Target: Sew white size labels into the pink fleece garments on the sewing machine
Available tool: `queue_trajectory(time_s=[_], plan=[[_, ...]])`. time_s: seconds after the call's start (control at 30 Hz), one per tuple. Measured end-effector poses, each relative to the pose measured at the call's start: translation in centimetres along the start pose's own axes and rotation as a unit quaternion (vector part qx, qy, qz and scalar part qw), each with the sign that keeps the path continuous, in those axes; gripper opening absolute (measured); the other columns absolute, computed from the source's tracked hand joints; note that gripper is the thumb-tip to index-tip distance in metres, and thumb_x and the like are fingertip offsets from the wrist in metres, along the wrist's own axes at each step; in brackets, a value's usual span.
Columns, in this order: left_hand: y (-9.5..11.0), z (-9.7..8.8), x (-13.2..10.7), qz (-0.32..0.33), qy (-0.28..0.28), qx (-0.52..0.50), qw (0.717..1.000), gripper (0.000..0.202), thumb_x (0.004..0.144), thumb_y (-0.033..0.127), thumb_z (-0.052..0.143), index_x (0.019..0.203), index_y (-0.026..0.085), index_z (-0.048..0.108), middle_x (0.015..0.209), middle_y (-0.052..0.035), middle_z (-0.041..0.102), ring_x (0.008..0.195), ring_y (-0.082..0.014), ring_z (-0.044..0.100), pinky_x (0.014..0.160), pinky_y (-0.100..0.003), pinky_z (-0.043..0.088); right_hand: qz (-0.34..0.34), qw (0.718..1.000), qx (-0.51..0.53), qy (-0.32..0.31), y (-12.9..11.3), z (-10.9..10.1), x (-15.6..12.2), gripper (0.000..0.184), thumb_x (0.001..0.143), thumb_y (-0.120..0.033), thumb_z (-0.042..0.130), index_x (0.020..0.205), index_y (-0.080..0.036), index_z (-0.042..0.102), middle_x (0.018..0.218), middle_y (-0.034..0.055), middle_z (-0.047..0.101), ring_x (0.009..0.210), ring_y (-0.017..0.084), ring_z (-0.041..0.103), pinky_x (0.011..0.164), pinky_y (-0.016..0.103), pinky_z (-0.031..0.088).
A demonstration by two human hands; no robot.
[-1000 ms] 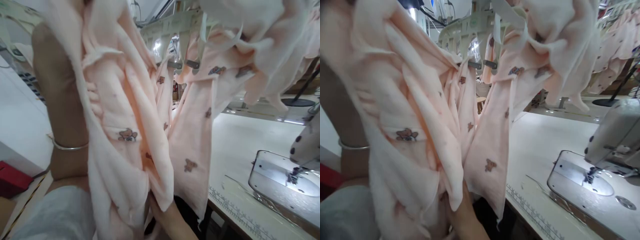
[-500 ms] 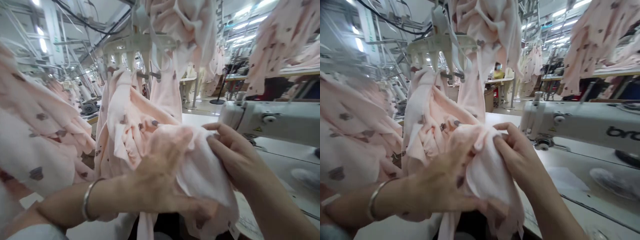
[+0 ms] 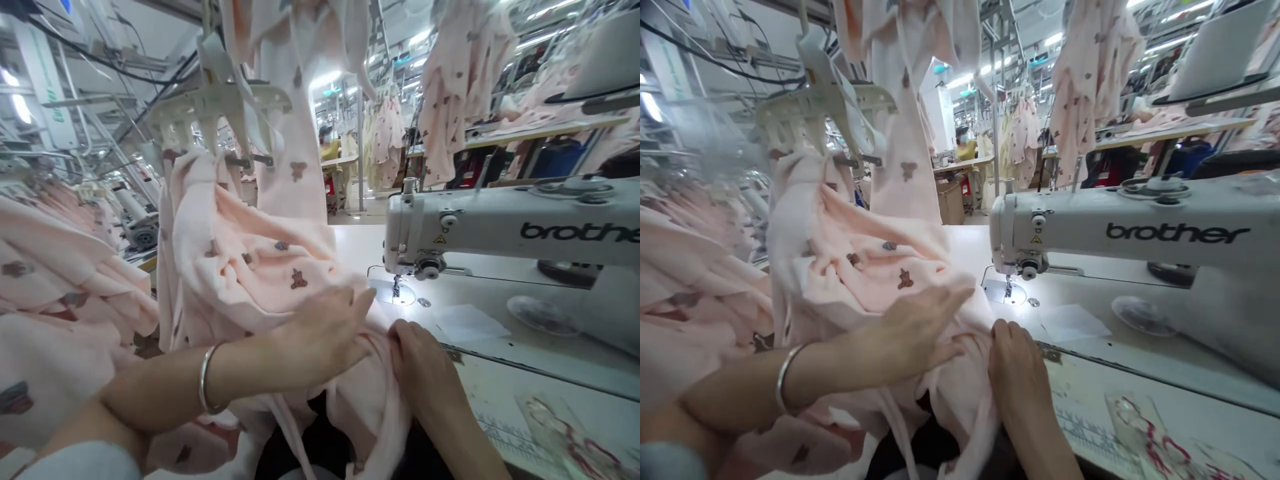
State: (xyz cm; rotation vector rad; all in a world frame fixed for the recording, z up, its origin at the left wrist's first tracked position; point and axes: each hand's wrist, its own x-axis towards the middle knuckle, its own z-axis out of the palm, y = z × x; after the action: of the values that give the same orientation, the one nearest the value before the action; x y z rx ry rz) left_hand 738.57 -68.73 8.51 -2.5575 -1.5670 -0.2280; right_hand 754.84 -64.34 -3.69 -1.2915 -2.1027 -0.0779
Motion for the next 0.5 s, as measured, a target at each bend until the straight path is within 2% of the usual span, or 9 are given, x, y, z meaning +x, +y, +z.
queue_trajectory(time_s=[0.03, 0.1, 0.17, 0.23, 0.27, 0.33, 0.37, 0.43, 0.5], plan=[[-0.1, 1.8, -0.4, 0.002, -0.012, 0.052, 0.999, 0.062, 0.082, 0.023, 0.054, 0.138, 0.01, 0.029, 0.113, -0.0157, 0.056, 0.102, -0.0308, 0.054, 0.086, -0.046, 0.046, -0.006, 1.0, 0.009, -0.002, 0.4, -0.4, 0.2, 0.017, 0.082, -0.008, 0.035, 0.073, -0.019, 0.045, 0.071, 0.0039, 0.05, 0.068, 0.02, 0.052, 0.06, 0.032, 0.04], [-1.2, 4.4, -0.4, -0.012, -0.056, 0.086, 0.995, 0.065, 0.079, 0.009, 0.048, 0.14, 0.007, 0.025, 0.114, -0.0184, 0.054, 0.102, -0.0311, 0.053, 0.085, -0.047, 0.046, -0.012, 0.999, 0.035, 0.003, 0.4, -2.2, 0.3, 0.015, 0.084, -0.012, 0.036, 0.076, -0.02, 0.045, 0.075, 0.0034, 0.053, 0.071, 0.019, 0.053, 0.06, 0.031, 0.041], [-2.7, 4.8, 0.4, -0.032, -0.092, 0.068, 0.993, 0.06, 0.076, 0.002, 0.043, 0.135, 0.006, 0.033, 0.107, -0.0168, 0.057, 0.095, -0.0269, 0.057, 0.079, -0.04, 0.049, -0.023, 0.994, 0.103, 0.011, -0.8, -4.4, -0.3, 0.014, 0.088, -0.018, 0.036, 0.083, -0.02, 0.05, 0.083, 0.0045, 0.057, 0.077, 0.02, 0.055, 0.064, 0.031, 0.043], [-3.8, 3.0, 1.8, -0.035, -0.084, 0.023, 0.996, 0.05, 0.078, 0.004, 0.044, 0.128, 0.01, 0.043, 0.106, -0.013, 0.059, 0.093, -0.0216, 0.059, 0.079, -0.034, 0.05, -0.047, 0.97, 0.235, -0.036, -2.6, -6.1, -1.1, 0.019, 0.091, -0.021, 0.036, 0.095, -0.022, 0.055, 0.091, 0.0038, 0.06, 0.081, 0.018, 0.058, 0.068, 0.028, 0.046], [-4.0, 1.5, 2.5, -0.029, -0.065, -0.013, 0.997, 0.046, 0.079, 0.006, 0.044, 0.124, 0.013, 0.047, 0.106, -0.0104, 0.06, 0.093, -0.0189, 0.059, 0.081, -0.031, 0.049, -0.055, 0.945, 0.312, -0.078, -3.7, -6.4, -1.5, 0.022, 0.093, -0.022, 0.036, 0.101, -0.023, 0.055, 0.092, 0.0028, 0.061, 0.082, 0.016, 0.06, 0.07, 0.026, 0.047], [-3.6, -1.9, 4.0, -0.013, -0.012, -0.113, 0.993, 0.038, 0.082, 0.01, 0.043, 0.117, 0.019, 0.055, 0.104, -0.0051, 0.063, 0.093, -0.015, 0.059, 0.083, -0.028, 0.048, -0.036, 0.89, 0.429, -0.149, -5.8, -6.0, -2.0, 0.026, 0.095, -0.024, 0.034, 0.114, -0.024, 0.053, 0.098, 0.0024, 0.062, 0.085, 0.014, 0.061, 0.074, 0.024, 0.048], [-3.2, -3.6, 4.8, -0.005, 0.013, -0.166, 0.986, 0.034, 0.083, 0.012, 0.043, 0.112, 0.02, 0.058, 0.103, -0.0031, 0.064, 0.09, -0.0137, 0.059, 0.081, -0.027, 0.049, -0.012, 0.871, 0.461, -0.167, -6.6, -5.4, -2.1, 0.028, 0.095, -0.027, 0.035, 0.118, -0.023, 0.051, 0.101, 0.0033, 0.062, 0.087, 0.015, 0.061, 0.075, 0.024, 0.049], [-2.1, -6.3, 6.0, 0.003, 0.055, -0.25, 0.967, 0.028, 0.083, 0.012, 0.043, 0.102, 0.021, 0.062, 0.099, -0.0012, 0.065, 0.08, -0.011, 0.06, 0.07, -0.024, 0.049, 0.023, 0.863, 0.477, -0.166, -7.9, -3.7, -2.1, 0.029, 0.095, -0.03, 0.037, 0.118, -0.019, 0.051, 0.103, 0.0064, 0.06, 0.09, 0.017, 0.059, 0.077, 0.027, 0.049], [-1.3, -8.1, 7.0, 0.003, 0.093, -0.295, 0.951, 0.024, 0.085, 0.013, 0.043, 0.098, 0.02, 0.062, 0.092, -0.001, 0.064, 0.066, -0.0081, 0.058, 0.058, -0.021, 0.047, 0.015, 0.876, 0.457, -0.153, -8.3, -2.0, -2.4, 0.024, 0.094, -0.03, 0.038, 0.103, -0.017, 0.056, 0.096, 0.0078, 0.059, 0.091, 0.019, 0.057, 0.078, 0.031, 0.048]])
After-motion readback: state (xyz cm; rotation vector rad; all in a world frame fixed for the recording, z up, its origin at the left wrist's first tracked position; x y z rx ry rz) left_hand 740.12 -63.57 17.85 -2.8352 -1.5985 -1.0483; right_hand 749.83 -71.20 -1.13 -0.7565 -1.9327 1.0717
